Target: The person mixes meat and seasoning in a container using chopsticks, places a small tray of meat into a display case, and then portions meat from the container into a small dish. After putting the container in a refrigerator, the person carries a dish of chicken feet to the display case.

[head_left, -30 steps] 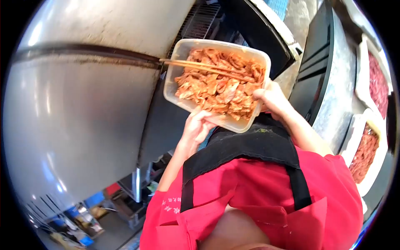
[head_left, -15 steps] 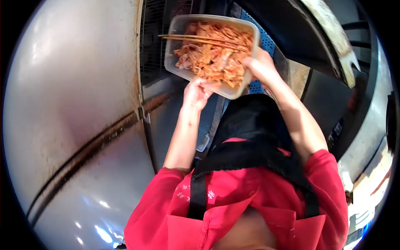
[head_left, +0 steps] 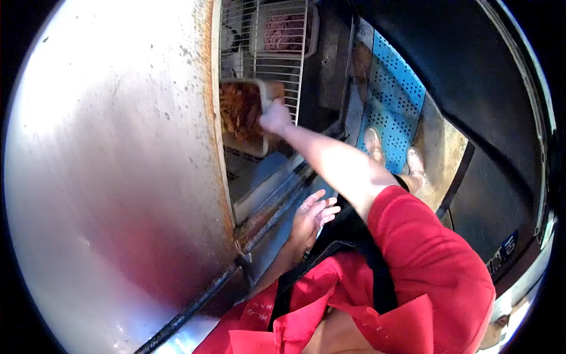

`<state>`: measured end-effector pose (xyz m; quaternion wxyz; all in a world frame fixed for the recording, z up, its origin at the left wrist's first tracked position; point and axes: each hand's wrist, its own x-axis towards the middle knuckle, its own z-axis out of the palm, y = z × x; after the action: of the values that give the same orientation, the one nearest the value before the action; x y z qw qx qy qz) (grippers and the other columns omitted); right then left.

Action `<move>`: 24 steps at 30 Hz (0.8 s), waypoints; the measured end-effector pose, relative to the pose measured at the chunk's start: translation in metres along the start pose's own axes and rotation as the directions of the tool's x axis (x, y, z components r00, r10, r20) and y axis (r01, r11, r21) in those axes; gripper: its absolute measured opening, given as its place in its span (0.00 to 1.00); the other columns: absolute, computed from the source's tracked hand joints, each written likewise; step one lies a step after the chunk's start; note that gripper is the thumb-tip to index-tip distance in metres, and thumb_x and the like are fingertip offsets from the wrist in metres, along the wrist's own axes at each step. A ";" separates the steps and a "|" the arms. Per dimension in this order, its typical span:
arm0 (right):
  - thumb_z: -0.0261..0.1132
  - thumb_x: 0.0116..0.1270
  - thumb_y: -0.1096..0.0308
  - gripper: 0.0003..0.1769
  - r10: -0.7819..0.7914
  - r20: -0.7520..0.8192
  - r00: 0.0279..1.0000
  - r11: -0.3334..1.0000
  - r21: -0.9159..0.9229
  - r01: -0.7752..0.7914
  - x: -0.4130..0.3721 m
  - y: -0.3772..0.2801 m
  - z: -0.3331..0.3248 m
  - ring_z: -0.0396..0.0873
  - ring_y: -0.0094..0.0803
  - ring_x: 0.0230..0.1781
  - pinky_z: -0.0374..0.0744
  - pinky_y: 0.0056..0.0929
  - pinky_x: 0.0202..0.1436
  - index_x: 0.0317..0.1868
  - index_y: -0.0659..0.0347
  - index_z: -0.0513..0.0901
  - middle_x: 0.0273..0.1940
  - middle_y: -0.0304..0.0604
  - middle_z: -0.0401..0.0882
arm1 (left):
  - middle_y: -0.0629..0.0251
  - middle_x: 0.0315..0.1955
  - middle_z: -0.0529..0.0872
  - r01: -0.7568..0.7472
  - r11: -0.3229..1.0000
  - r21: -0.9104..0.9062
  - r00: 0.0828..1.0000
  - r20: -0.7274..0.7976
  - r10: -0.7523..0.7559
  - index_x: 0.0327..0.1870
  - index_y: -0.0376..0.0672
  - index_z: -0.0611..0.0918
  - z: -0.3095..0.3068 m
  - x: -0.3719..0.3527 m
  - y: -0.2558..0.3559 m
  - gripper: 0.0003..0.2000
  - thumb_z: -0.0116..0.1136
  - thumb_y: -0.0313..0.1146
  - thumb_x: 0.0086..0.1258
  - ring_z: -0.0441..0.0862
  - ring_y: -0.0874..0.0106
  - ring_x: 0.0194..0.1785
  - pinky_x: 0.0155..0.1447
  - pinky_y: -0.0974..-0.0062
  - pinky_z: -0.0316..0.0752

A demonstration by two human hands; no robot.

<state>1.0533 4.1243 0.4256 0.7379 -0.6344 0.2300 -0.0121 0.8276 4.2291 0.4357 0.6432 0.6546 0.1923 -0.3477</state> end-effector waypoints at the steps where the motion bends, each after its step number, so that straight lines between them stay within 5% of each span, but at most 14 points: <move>1: 0.63 0.50 0.65 0.21 -0.019 0.042 0.999 1.000 0.009 0.019 0.011 0.014 0.031 0.72 0.52 0.54 0.70 0.38 0.59 0.42 0.73 0.79 0.40 0.60 0.80 | 0.54 0.46 0.79 -0.016 1.000 -0.014 0.999 0.045 0.017 0.56 0.40 0.68 -0.002 0.005 0.000 0.16 0.50 0.26 0.67 0.82 0.62 0.43 0.43 0.72 0.77; 2: 0.61 0.52 0.64 0.17 -0.219 0.242 0.945 0.919 -0.275 0.284 0.005 0.009 0.020 0.76 0.50 0.50 0.73 0.39 0.54 0.35 0.72 0.81 0.39 0.57 0.81 | 0.55 0.46 0.79 -0.031 0.999 -0.028 0.995 0.090 0.033 0.55 0.42 0.71 -0.002 0.009 0.002 0.15 0.50 0.26 0.68 0.82 0.64 0.42 0.41 0.76 0.77; 3: 0.60 0.53 0.64 0.15 -0.139 0.320 0.937 0.968 -0.158 0.198 0.007 0.015 0.029 0.79 0.50 0.43 0.76 0.40 0.49 0.31 0.70 0.83 0.37 0.57 0.81 | 0.55 0.46 0.79 -0.031 0.999 -0.026 0.994 0.103 0.033 0.55 0.42 0.71 0.002 0.010 0.005 0.15 0.50 0.26 0.68 0.82 0.64 0.42 0.41 0.76 0.77; 4: 0.59 0.53 0.65 0.13 -0.280 0.459 0.843 0.865 -0.260 0.428 0.001 0.011 0.024 0.80 0.50 0.39 0.77 0.40 0.45 0.31 0.67 0.83 0.36 0.59 0.80 | 0.58 0.43 0.80 -0.059 0.998 0.017 0.996 0.065 0.058 0.53 0.42 0.72 0.007 0.009 0.010 0.13 0.48 0.26 0.68 0.80 0.67 0.40 0.43 0.73 0.77; 7: 0.61 0.52 0.68 0.23 -0.349 0.217 0.911 0.937 0.051 0.347 -0.036 0.016 -0.011 0.77 0.51 0.47 0.74 0.40 0.52 0.49 0.69 0.76 0.42 0.61 0.79 | 0.61 0.40 0.80 -0.043 0.995 0.087 0.998 0.043 0.039 0.51 0.41 0.72 0.021 0.012 0.013 0.12 0.48 0.26 0.67 0.80 0.69 0.40 0.45 0.71 0.76; 10: 0.61 0.53 0.68 0.27 -0.453 -0.090 0.887 0.891 -0.024 0.453 -0.090 -0.007 -0.108 0.75 0.52 0.49 0.73 0.41 0.54 0.55 0.69 0.71 0.45 0.61 0.77 | 0.55 0.44 0.80 -0.008 0.976 0.219 0.999 0.040 -0.001 0.58 0.37 0.67 0.026 0.022 0.008 0.19 0.50 0.30 0.67 0.80 0.61 0.47 0.46 0.69 0.76; 13: 0.62 0.54 0.69 0.23 -0.669 -0.452 0.590 0.706 -0.139 0.694 -0.167 -0.039 -0.227 0.78 0.49 0.44 0.75 0.39 0.53 0.51 0.67 0.75 0.43 0.54 0.79 | 0.54 0.40 0.81 -0.047 0.972 0.231 0.999 0.031 0.041 0.55 0.39 0.68 0.043 0.039 0.022 0.19 0.55 0.27 0.62 0.83 0.60 0.38 0.38 0.71 0.78; 14: 0.61 0.55 0.69 0.21 -0.746 -0.543 0.385 0.622 -0.363 0.693 -0.190 -0.044 -0.266 0.78 0.47 0.44 0.74 0.39 0.53 0.51 0.65 0.75 0.42 0.52 0.79 | 0.56 0.35 0.82 -0.083 0.968 0.235 0.996 0.035 0.077 0.54 0.39 0.68 0.051 0.054 0.028 0.19 0.56 0.26 0.61 0.83 0.61 0.34 0.33 0.72 0.77; 15: 0.61 0.55 0.70 0.20 -0.808 -0.566 0.162 0.529 -0.577 0.623 -0.215 -0.048 -0.307 0.78 0.46 0.43 0.74 0.39 0.53 0.50 0.64 0.76 0.41 0.51 0.79 | 0.56 0.34 0.81 -0.189 0.952 0.242 0.982 0.066 0.178 0.54 0.40 0.68 0.071 0.051 0.037 0.20 0.57 0.26 0.60 0.82 0.63 0.32 0.31 0.74 0.77; 16: 0.62 0.55 0.70 0.16 -0.817 -0.562 0.132 0.567 -0.736 0.370 -0.243 -0.054 -0.342 0.77 0.45 0.45 0.72 0.40 0.53 0.46 0.62 0.78 0.41 0.50 0.79 | 0.55 0.35 0.81 -0.287 0.925 0.249 0.957 0.110 0.267 0.55 0.39 0.67 0.097 0.044 0.047 0.22 0.58 0.25 0.59 0.82 0.65 0.32 0.30 0.76 0.76; 19: 0.59 0.57 0.57 0.17 -0.637 -0.708 0.304 0.585 -0.702 -0.407 -0.252 -0.037 -0.418 0.78 0.46 0.43 0.75 0.40 0.49 0.39 0.61 0.81 0.40 0.51 0.80 | 0.61 0.40 0.79 -0.676 0.672 0.302 0.734 0.363 0.574 0.58 0.38 0.67 0.182 0.019 0.089 0.20 0.54 0.26 0.64 0.81 0.72 0.34 0.34 0.81 0.74; 21: 0.57 0.56 0.50 0.20 -0.408 -0.582 0.703 0.774 -0.629 -0.072 -0.270 -0.039 -0.433 0.81 0.46 0.36 0.78 0.42 0.40 0.35 0.58 0.83 0.34 0.50 0.82 | 0.59 0.46 0.77 -0.844 0.440 0.306 0.535 0.519 0.666 0.60 0.38 0.67 0.243 -0.011 0.116 0.20 0.51 0.25 0.66 0.79 0.72 0.41 0.43 0.79 0.73; 22: 0.59 0.54 0.47 0.21 -0.464 -0.640 0.612 0.786 -0.616 -0.048 -0.251 -0.023 -0.435 0.82 0.45 0.31 0.79 0.43 0.34 0.29 0.57 0.84 0.28 0.47 0.82 | 0.58 0.48 0.77 -0.885 0.373 0.280 0.466 0.570 0.677 0.61 0.39 0.67 0.277 -0.026 0.123 0.21 0.50 0.26 0.66 0.79 0.71 0.43 0.46 0.76 0.72; 24: 0.62 0.50 0.42 0.25 -0.390 -0.653 0.649 0.844 -0.535 -0.031 -0.251 -0.022 -0.409 0.82 0.44 0.34 0.80 0.39 0.38 0.29 0.58 0.84 0.31 0.49 0.83 | 0.59 0.50 0.76 -0.941 0.286 0.182 0.329 0.692 0.643 0.62 0.39 0.66 0.316 -0.042 0.128 0.21 0.49 0.26 0.67 0.78 0.68 0.45 0.48 0.75 0.71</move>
<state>0.6898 3.8171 0.4915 0.3829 -0.7623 0.4373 -0.2846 0.8228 3.9167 0.5781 0.5269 0.6982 -0.4601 -0.1524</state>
